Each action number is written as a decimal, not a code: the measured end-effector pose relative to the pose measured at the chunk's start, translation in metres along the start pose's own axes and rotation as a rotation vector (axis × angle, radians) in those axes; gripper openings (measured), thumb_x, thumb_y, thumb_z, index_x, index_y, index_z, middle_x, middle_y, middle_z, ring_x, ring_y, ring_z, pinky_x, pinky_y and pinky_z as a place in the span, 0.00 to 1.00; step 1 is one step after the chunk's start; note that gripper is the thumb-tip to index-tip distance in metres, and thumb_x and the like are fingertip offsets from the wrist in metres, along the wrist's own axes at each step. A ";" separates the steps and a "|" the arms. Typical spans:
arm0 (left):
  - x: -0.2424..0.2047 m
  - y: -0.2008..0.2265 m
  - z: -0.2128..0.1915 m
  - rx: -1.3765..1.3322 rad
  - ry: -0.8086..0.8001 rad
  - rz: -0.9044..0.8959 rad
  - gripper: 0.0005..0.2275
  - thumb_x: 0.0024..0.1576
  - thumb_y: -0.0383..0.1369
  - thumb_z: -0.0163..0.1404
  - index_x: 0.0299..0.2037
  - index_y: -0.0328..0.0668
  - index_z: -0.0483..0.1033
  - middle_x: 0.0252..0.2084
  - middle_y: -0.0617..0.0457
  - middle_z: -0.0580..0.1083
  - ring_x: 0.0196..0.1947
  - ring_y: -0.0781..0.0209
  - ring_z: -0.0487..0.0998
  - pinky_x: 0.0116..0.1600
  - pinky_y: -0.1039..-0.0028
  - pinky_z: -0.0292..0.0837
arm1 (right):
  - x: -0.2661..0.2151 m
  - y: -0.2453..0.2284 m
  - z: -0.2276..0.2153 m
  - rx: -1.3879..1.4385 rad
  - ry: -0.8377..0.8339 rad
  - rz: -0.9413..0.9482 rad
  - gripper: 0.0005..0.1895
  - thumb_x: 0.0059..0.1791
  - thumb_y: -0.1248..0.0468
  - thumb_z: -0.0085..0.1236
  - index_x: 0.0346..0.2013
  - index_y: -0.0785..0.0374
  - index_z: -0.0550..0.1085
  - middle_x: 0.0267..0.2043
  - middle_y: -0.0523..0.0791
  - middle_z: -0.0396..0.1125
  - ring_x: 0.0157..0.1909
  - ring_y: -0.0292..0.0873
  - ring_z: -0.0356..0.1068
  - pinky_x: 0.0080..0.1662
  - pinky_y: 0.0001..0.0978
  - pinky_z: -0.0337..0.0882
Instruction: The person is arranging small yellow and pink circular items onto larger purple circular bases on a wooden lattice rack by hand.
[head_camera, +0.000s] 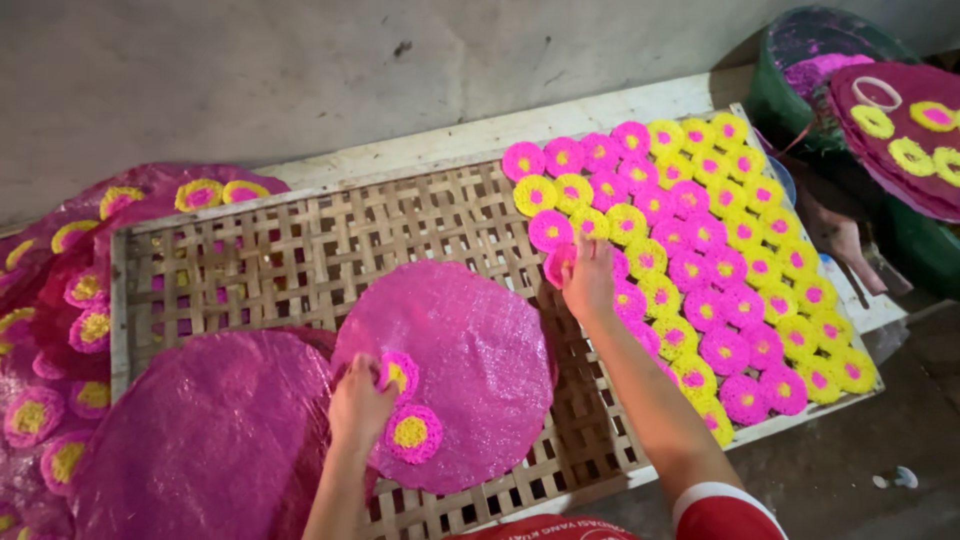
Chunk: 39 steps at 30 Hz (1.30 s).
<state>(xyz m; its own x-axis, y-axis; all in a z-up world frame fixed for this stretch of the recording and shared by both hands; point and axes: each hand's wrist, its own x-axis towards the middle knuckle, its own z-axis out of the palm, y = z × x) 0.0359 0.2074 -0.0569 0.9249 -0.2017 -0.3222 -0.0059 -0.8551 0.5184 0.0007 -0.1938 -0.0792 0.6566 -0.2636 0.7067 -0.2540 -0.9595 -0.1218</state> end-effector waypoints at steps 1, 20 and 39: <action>-0.001 0.007 0.001 -0.037 -0.025 -0.024 0.12 0.55 0.33 0.58 0.46 0.44 0.72 0.40 0.51 0.81 0.38 0.57 0.83 0.40 0.66 0.81 | 0.001 -0.013 -0.010 0.098 -0.099 0.083 0.31 0.40 0.65 0.62 0.57 0.74 0.70 0.46 0.64 0.70 0.47 0.66 0.70 0.46 0.52 0.71; -0.077 -0.003 0.011 0.124 -0.021 0.398 0.30 0.47 0.33 0.63 0.61 0.38 0.68 0.54 0.42 0.70 0.55 0.42 0.71 0.58 0.58 0.71 | -0.076 0.020 -0.028 0.674 -0.764 0.861 0.18 0.50 0.55 0.62 0.50 0.63 0.77 0.48 0.52 0.74 0.51 0.50 0.73 0.52 0.41 0.71; -0.089 0.040 0.022 -0.183 -0.423 0.032 0.08 0.64 0.36 0.48 0.46 0.41 0.68 0.33 0.47 0.77 0.27 0.57 0.76 0.33 0.65 0.78 | -0.176 -0.136 -0.089 1.314 -1.197 0.988 0.20 0.52 0.50 0.58 0.47 0.63 0.76 0.46 0.47 0.72 0.48 0.42 0.73 0.54 0.40 0.74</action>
<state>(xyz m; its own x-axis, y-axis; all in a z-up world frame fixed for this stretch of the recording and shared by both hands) -0.0554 0.1802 -0.0246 0.6884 -0.4364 -0.5793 0.0707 -0.7545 0.6525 -0.1435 -0.0086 -0.1246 0.8292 -0.0285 -0.5583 -0.5438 0.1906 -0.8173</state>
